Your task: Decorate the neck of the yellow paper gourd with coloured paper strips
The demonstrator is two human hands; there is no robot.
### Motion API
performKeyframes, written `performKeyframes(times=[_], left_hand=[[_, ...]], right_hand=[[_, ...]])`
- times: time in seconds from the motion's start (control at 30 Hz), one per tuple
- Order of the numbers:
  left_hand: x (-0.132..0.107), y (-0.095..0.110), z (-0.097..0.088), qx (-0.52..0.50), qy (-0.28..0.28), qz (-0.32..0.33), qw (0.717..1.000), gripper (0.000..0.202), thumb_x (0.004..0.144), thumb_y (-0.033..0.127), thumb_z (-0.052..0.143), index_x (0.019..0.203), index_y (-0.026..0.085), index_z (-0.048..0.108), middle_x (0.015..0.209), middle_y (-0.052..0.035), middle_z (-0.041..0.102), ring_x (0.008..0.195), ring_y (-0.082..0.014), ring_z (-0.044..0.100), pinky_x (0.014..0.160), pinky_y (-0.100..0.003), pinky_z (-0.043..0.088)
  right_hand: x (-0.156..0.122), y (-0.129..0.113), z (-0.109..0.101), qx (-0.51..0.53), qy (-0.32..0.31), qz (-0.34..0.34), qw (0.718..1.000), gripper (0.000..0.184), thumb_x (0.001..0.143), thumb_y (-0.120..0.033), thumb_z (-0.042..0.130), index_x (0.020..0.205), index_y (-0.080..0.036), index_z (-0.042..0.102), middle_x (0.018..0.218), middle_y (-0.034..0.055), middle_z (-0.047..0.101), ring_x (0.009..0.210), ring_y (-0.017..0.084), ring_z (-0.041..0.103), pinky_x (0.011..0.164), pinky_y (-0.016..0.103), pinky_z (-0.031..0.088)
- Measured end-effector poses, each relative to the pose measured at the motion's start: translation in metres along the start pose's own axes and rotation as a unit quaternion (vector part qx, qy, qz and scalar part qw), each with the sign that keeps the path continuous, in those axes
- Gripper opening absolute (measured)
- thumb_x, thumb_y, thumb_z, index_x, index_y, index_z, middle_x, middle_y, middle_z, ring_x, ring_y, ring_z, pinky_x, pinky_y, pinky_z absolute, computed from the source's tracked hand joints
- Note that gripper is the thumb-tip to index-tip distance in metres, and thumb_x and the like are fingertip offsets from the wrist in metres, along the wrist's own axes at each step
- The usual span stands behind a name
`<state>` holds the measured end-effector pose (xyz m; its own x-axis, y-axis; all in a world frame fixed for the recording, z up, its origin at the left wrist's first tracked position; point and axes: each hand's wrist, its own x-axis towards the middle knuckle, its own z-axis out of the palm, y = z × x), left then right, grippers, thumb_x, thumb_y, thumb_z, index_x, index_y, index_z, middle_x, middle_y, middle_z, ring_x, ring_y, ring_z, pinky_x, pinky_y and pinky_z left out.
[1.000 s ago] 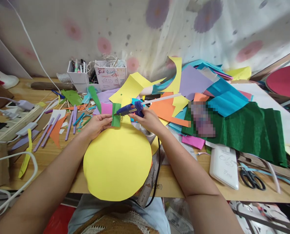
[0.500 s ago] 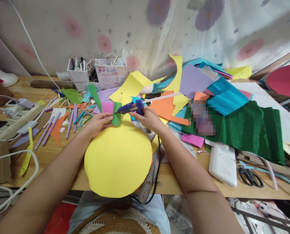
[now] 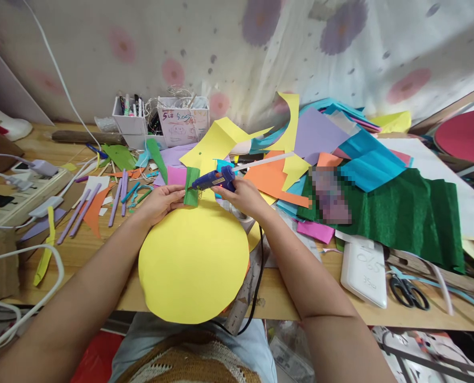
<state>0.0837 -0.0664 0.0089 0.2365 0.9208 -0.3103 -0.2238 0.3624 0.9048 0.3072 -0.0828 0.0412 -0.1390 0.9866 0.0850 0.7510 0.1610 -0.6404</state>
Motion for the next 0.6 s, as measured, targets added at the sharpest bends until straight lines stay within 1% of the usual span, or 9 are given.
performKeyframes(times=[0.13, 0.2, 0.37, 0.47, 0.6], left_hand=[[0.0, 0.0004, 0.0003, -0.003, 0.005, -0.004, 1.0, 0.017, 0.071, 0.009, 0.065, 0.087, 0.01, 0.07, 0.074, -0.0072, 0.072, 0.06, -0.0127, 0.067, 0.058, -0.021, 0.056], [-0.0005, 0.0009, 0.0007, -0.004, 0.011, -0.006, 1.0, 0.016, 0.07, 0.009, 0.066, 0.086, 0.01, 0.07, 0.074, -0.0075, 0.072, 0.061, -0.0129, 0.067, 0.059, -0.021, 0.056], [-0.002, 0.0022, 0.0016, -0.004, 0.014, -0.011, 1.0, 0.018, 0.069, 0.011, 0.067, 0.086, 0.01, 0.07, 0.082, -0.01, 0.073, 0.065, -0.0146, 0.068, 0.064, -0.023, 0.056], [-0.0025, 0.0027, 0.0017, -0.01, 0.012, -0.009, 1.0, 0.016, 0.069, 0.01, 0.067, 0.085, 0.01, 0.069, 0.079, -0.0092, 0.073, 0.063, -0.0141, 0.068, 0.062, -0.022, 0.055], [-0.0025, 0.0025, 0.0013, -0.016, 0.004, -0.009, 1.0, 0.014, 0.071, 0.009, 0.065, 0.084, 0.01, 0.069, 0.074, -0.0075, 0.072, 0.06, -0.0134, 0.067, 0.059, -0.021, 0.055]], right_hand=[[-0.0031, -0.0044, -0.0013, 0.011, -0.014, -0.016, 1.0, 0.045, 0.075, -0.06, 0.05, 0.074, -0.017, 0.061, 0.063, 0.0042, 0.058, 0.062, 0.016, 0.052, 0.058, 0.027, 0.037], [-0.004, -0.0053, -0.0014, 0.007, -0.017, -0.016, 1.0, 0.043, 0.075, -0.058, 0.051, 0.075, -0.017, 0.062, 0.065, 0.0049, 0.06, 0.063, 0.017, 0.053, 0.058, 0.027, 0.037], [-0.0046, -0.0049, -0.0018, -0.019, -0.028, -0.016, 0.999, 0.046, 0.075, -0.061, 0.049, 0.071, -0.016, 0.061, 0.067, 0.0048, 0.06, 0.064, 0.016, 0.053, 0.058, 0.027, 0.036], [-0.0051, -0.0054, -0.0028, -0.033, -0.039, -0.019, 0.999, 0.048, 0.075, -0.062, 0.048, 0.068, -0.016, 0.061, 0.065, 0.0045, 0.059, 0.063, 0.016, 0.052, 0.058, 0.027, 0.035], [-0.0053, -0.006, -0.0033, -0.039, -0.047, -0.038, 0.997, 0.047, 0.075, -0.062, 0.048, 0.069, -0.017, 0.061, 0.064, 0.0034, 0.058, 0.063, 0.016, 0.052, 0.058, 0.026, 0.035]])
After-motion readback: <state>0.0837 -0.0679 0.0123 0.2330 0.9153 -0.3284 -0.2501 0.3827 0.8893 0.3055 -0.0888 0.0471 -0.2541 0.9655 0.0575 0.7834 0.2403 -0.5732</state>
